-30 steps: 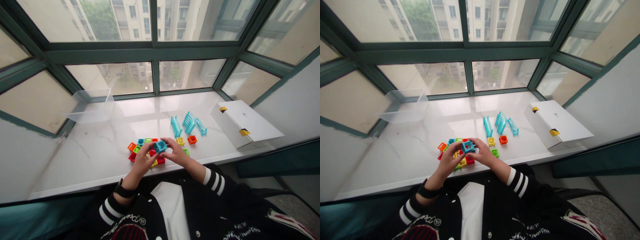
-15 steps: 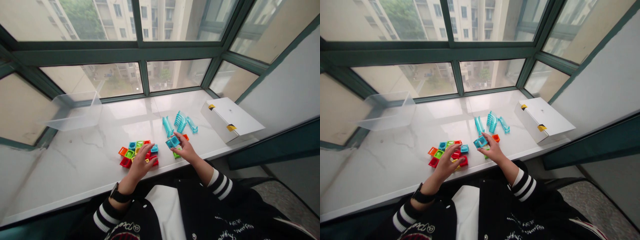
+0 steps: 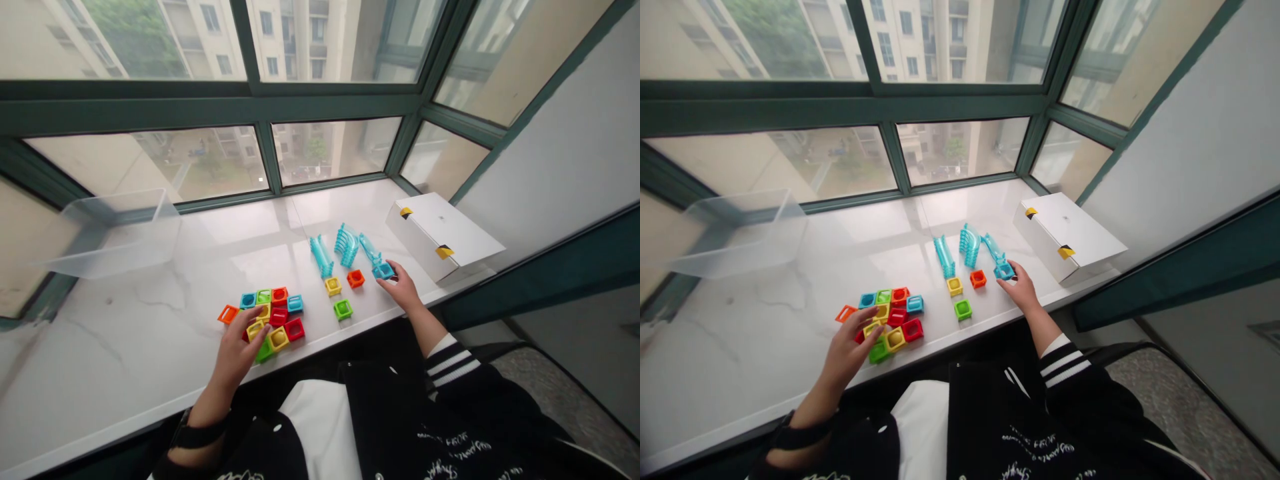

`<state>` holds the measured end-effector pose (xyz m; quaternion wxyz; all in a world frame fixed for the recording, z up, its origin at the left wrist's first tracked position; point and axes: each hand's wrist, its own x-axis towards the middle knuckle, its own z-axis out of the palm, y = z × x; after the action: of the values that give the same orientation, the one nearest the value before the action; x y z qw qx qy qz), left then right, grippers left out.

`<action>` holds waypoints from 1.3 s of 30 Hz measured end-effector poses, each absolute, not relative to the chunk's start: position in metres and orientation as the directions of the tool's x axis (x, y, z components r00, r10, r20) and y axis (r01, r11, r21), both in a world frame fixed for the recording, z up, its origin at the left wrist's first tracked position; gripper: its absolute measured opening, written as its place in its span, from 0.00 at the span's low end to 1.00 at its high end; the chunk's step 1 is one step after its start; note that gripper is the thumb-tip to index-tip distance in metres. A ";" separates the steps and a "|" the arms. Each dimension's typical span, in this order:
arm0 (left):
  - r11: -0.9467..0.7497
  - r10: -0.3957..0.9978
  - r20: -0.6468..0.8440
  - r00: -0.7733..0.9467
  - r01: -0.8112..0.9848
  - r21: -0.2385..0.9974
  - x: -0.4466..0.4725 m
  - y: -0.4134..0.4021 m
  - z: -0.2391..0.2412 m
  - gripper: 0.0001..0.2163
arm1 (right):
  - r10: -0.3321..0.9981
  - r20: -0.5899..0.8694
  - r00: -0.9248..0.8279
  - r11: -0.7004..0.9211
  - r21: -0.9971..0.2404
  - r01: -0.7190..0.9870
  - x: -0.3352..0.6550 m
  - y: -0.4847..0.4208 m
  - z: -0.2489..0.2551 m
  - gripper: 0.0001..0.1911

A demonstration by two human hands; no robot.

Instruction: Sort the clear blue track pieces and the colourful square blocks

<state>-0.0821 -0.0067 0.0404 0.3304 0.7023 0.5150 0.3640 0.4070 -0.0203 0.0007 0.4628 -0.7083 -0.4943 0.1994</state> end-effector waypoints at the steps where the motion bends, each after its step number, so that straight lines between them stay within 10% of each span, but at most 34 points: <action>1: -0.239 0.967 0.161 0.196 0.489 0.839 -0.084 -0.007 0.040 0.22 | 0.887 0.172 0.429 -0.097 -0.837 0.538 0.411 -0.017 -0.004 0.38; 16: -0.157 0.984 0.091 0.154 0.502 0.850 -0.090 -0.009 0.034 0.23 | 0.921 0.150 0.359 -0.177 -0.660 0.730 0.432 0.000 -0.041 0.34; 23: -0.164 0.984 0.106 0.144 0.488 0.858 -0.091 -0.008 0.033 0.23 | 0.902 0.093 0.422 -0.201 -0.774 0.600 0.430 0.002 -0.040 0.44; 29: -0.132 0.990 0.093 0.106 0.458 0.879 -0.094 -0.009 0.030 0.23 | 0.851 -0.012 0.525 -0.321 -0.803 0.502 0.436 0.011 -0.026 0.29; 39: -0.119 0.993 0.094 0.076 0.463 0.878 -0.094 -0.010 0.032 0.23 | 0.875 -0.067 0.479 -0.364 -0.742 0.562 0.443 0.028 -0.023 0.31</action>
<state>-0.0939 -0.0102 0.0319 0.3495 0.6450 0.5642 0.3789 0.4426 0.0281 -0.0234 0.3347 -0.7920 -0.4539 0.2338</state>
